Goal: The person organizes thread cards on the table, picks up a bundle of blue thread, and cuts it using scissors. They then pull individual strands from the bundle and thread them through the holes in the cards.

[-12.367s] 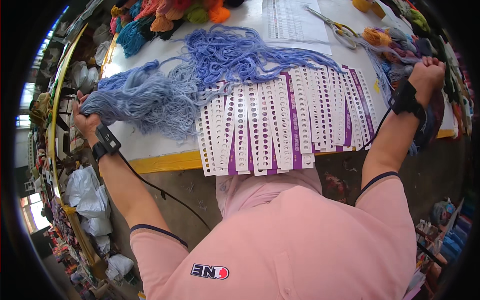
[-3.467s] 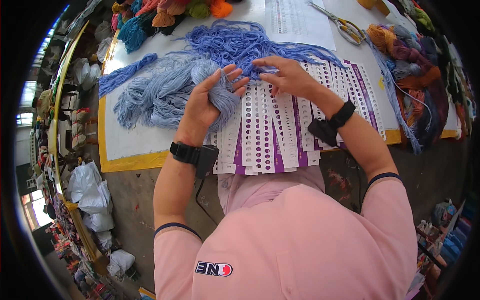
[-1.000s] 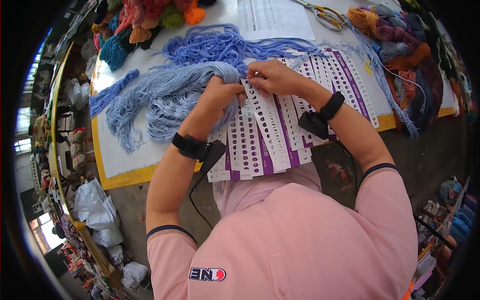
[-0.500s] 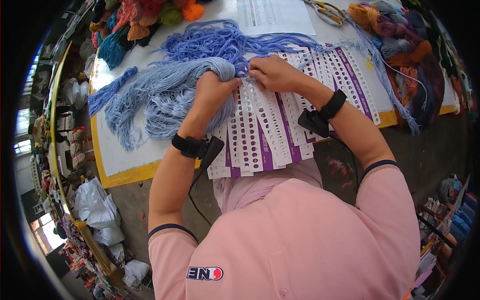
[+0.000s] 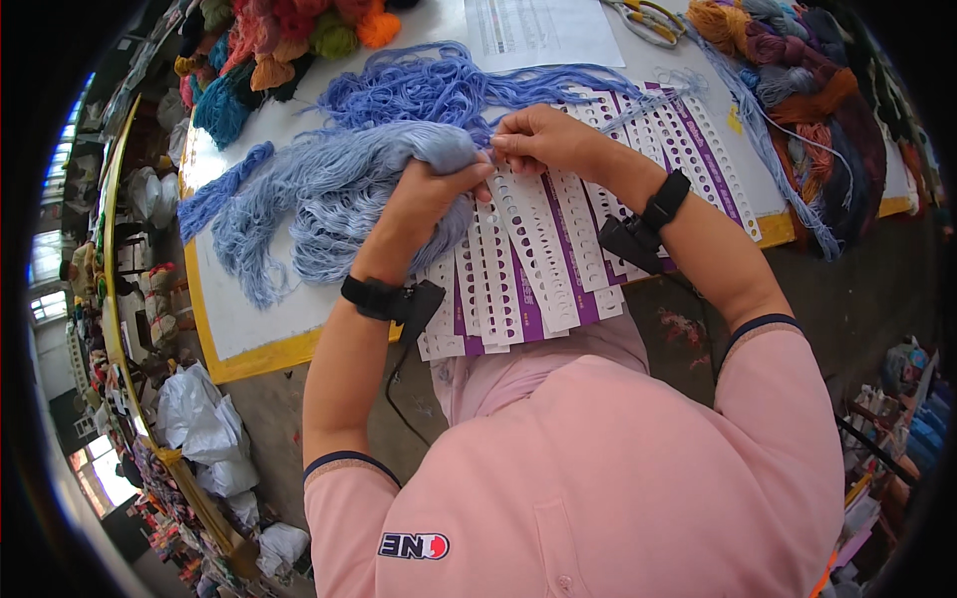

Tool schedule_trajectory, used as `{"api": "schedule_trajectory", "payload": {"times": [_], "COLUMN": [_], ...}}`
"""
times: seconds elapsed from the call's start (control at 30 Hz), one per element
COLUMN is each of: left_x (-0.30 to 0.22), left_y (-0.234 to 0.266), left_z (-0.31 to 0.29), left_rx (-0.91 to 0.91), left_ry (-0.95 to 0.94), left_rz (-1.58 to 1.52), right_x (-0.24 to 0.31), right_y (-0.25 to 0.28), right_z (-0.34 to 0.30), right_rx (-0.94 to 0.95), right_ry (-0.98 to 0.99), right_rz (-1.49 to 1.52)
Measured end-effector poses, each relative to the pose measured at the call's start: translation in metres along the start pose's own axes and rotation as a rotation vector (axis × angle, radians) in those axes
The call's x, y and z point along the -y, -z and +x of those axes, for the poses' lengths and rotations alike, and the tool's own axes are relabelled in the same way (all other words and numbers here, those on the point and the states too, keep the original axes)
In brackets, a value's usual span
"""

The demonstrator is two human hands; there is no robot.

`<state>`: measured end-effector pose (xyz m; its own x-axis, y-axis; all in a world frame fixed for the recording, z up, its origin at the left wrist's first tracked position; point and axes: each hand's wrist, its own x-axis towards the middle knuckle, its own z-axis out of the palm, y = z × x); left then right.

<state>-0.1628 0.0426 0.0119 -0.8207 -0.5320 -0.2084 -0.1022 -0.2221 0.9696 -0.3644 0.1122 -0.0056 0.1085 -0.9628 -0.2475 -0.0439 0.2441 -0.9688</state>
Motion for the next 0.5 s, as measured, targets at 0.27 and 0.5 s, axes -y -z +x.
{"api": "schedule_trajectory", "payload": {"times": [0.27, 0.5], "left_x": [-0.057, -0.093], "left_y": [0.22, 0.215], "left_z": [-0.03, -0.074], "left_rx": [-0.569, -0.396], "left_ry": [0.003, -0.042], "left_rz": [-0.466, -0.463], "right_x": [0.006, 0.009], "right_y": [-0.003, 0.002], "right_z": [-0.006, -0.003], "right_rx": [-0.08, 0.068], "right_ry": [0.017, -0.09], "right_rz": [-0.344, -0.363]}}
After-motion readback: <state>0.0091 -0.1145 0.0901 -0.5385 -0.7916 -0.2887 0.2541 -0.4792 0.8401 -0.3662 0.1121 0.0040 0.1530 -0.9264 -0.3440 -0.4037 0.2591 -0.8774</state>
